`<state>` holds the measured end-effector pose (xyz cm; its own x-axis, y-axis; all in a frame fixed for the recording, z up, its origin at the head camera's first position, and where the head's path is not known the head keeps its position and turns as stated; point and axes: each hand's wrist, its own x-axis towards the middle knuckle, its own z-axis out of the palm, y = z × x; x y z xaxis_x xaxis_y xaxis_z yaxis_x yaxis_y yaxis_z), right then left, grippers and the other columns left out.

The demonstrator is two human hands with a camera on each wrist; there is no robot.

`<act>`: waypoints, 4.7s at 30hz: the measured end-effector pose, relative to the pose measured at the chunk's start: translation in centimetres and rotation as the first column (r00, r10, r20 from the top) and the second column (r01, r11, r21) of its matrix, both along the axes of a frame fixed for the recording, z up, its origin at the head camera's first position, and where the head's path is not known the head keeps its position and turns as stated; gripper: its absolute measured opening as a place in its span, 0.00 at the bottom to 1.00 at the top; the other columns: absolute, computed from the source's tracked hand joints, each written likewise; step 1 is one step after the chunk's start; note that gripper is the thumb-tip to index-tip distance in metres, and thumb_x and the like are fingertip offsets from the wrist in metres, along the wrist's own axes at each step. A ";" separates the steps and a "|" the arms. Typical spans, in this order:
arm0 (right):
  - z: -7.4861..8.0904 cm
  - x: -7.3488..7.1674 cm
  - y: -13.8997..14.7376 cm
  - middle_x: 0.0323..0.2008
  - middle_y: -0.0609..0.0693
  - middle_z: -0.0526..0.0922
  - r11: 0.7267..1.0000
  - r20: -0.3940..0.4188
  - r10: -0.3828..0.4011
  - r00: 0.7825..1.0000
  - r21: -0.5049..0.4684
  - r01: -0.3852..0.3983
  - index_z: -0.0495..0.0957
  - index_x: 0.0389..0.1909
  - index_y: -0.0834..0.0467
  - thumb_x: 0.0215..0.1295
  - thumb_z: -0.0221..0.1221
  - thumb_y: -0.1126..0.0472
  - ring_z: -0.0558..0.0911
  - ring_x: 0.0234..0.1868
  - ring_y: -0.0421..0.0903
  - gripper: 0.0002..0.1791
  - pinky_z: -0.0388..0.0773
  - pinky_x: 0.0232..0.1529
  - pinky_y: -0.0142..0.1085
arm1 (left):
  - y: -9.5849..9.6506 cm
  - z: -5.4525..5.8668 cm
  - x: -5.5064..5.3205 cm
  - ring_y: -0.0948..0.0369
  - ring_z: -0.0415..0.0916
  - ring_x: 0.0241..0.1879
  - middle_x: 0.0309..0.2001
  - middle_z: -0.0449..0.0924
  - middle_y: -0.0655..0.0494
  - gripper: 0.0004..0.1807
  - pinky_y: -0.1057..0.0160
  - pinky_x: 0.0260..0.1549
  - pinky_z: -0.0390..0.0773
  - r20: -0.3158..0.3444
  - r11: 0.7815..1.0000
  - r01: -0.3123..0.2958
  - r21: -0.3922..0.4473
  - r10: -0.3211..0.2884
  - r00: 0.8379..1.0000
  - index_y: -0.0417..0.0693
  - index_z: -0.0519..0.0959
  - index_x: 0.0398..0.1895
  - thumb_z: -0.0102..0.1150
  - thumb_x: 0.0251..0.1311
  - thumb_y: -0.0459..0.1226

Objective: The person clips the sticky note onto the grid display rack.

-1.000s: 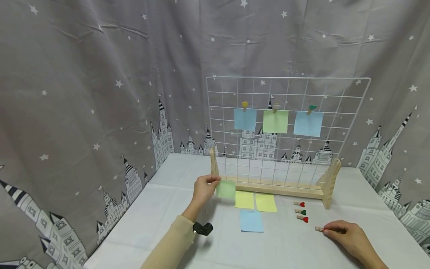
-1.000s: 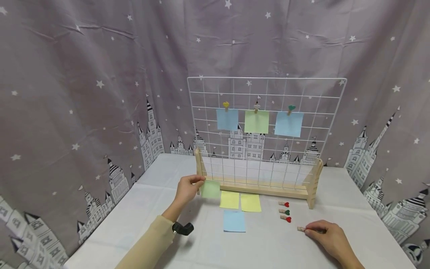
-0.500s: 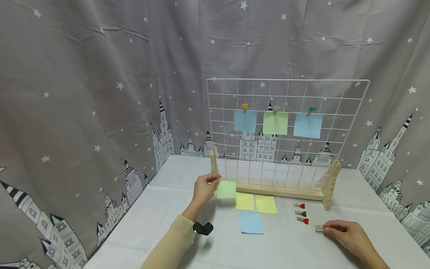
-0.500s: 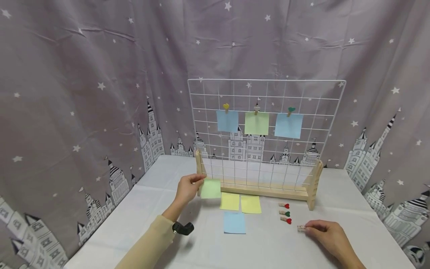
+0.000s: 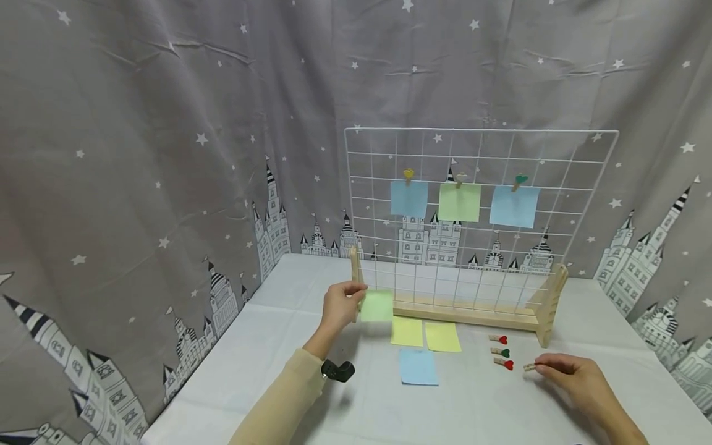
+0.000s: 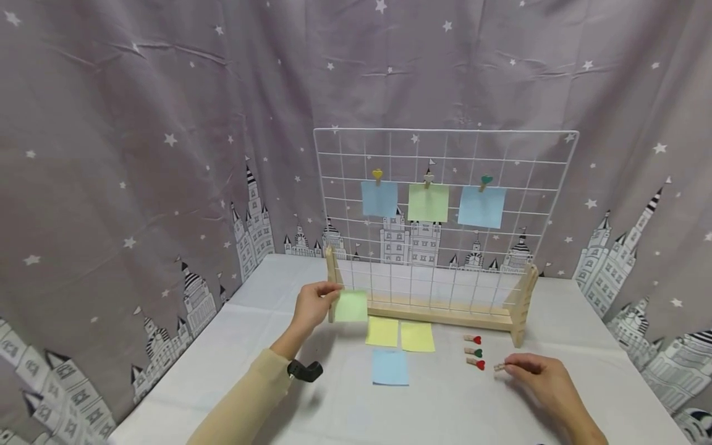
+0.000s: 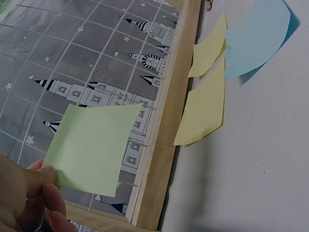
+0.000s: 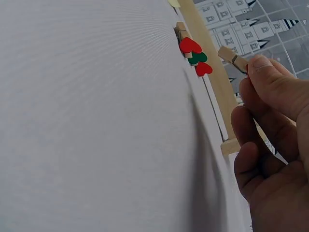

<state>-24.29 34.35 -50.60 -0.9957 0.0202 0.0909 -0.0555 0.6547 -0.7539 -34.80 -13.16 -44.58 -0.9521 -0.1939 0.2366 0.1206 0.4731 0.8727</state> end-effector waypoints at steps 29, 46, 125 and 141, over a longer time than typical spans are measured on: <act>4.3 -3.1 -3.0 0.53 0.56 0.88 0.991 -0.025 0.133 0.991 0.004 -0.133 0.85 0.56 0.59 0.73 0.63 0.48 0.84 0.48 0.33 0.21 0.85 0.47 0.37 | 0.2 0.9 -0.7 0.54 0.84 0.48 0.46 0.89 0.51 0.08 0.58 0.42 0.85 0.006 0.999 0.018 0.030 -0.018 1.000 0.52 0.90 0.45 0.64 0.69 0.36; 6.4 -4.8 -5.1 0.60 0.61 0.84 0.989 -0.094 0.146 0.985 0.010 -0.145 0.80 0.63 0.60 0.75 0.60 0.49 0.84 0.57 0.58 0.25 0.84 0.53 0.50 | 0.4 2.2 -1.3 0.54 0.84 0.51 0.48 0.89 0.51 0.09 0.58 0.42 0.85 -0.018 0.999 0.021 0.027 -0.020 1.000 0.51 0.90 0.46 0.63 0.70 0.35; 14.0 -10.7 -19.9 0.54 0.54 0.88 0.948 -0.173 0.148 0.974 -0.255 -0.190 0.88 0.52 0.55 0.69 0.67 0.51 0.80 0.66 0.57 0.16 0.74 0.67 0.56 | 1.1 5.6 -3.6 0.56 0.85 0.29 0.41 0.91 0.52 0.06 0.64 0.29 0.83 -0.174 0.994 0.094 0.049 -0.085 0.981 0.49 0.89 0.44 0.66 0.67 0.36; 16.1 -12.1 -21.9 0.52 0.53 0.89 0.937 -0.190 0.167 0.967 -0.273 -0.215 0.89 0.50 0.51 0.68 0.68 0.50 0.83 0.62 0.54 0.14 0.77 0.62 0.53 | 1.3 6.5 -4.1 0.60 0.83 0.26 0.41 0.91 0.54 0.06 0.66 0.27 0.82 -0.188 0.994 0.094 0.047 -0.084 0.979 0.50 0.89 0.44 0.65 0.68 0.37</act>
